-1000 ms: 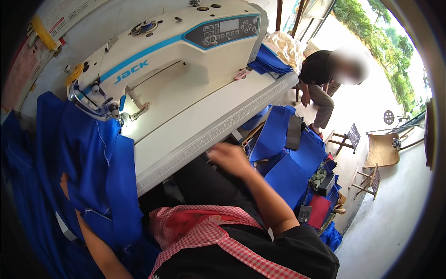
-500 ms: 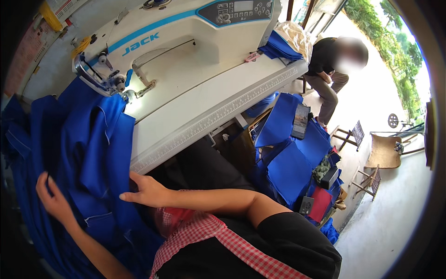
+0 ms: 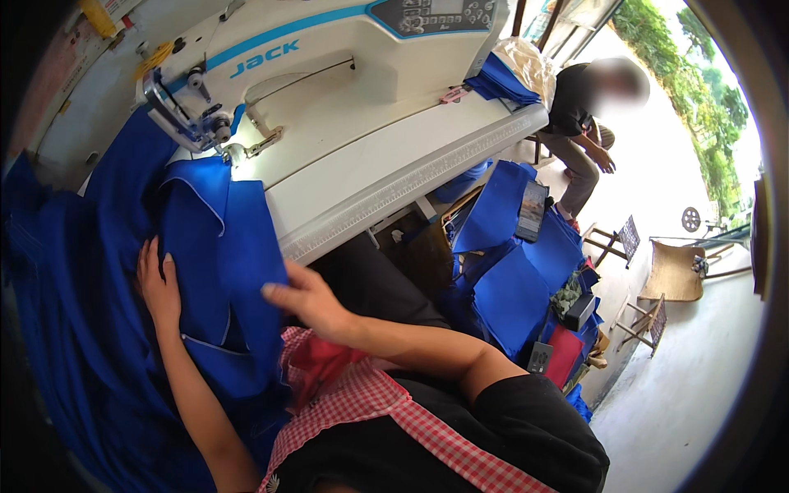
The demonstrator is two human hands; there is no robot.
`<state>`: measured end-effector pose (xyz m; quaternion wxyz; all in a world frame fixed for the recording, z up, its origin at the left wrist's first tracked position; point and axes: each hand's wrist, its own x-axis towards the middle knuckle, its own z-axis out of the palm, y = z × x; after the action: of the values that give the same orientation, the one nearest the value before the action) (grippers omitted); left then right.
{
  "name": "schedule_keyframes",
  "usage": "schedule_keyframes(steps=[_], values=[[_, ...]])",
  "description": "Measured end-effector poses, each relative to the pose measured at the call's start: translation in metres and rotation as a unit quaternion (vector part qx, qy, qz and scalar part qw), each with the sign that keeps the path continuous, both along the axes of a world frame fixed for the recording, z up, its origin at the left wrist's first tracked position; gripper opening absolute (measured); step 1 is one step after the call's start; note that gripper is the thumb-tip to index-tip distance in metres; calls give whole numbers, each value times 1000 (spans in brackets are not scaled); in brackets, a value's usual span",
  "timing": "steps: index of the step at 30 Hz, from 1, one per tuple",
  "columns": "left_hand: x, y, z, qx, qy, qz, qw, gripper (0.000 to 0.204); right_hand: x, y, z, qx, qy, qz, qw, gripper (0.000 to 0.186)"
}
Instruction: The person operates a sewing machine to stitch a large blue fabric. They guide the material under the needle, align edges, and sew seams while occasionally adjusting the fabric. A second person is visible in the background handling similar blue fabric.
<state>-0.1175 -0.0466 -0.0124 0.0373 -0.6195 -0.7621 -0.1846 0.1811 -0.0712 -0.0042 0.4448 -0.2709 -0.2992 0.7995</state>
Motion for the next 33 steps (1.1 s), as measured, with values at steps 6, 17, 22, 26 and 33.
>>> schedule_keyframes(steps=[6, 17, 22, 26, 33], values=[[-12, -14, 24, -8, -140, 33, 990, 55, 14, -42, -57, 91, -238, 209, 944, 31], [-1, 10, 67, -22, 49, 112, 992, 57, 132, 57, -11, 266, -423, 54, 865, 23], [113, 43, 64, 74, 62, -260, 961, 52, 50, 100, 35, 315, -488, -70, 811, 32], [135, 68, 19, 77, -43, -235, 968, 47, 8, 108, 24, 447, -573, -167, 666, 23], [132, 47, 14, 100, -82, -211, 969, 32, 13, 99, 16, 485, -582, -173, 629, 16]])
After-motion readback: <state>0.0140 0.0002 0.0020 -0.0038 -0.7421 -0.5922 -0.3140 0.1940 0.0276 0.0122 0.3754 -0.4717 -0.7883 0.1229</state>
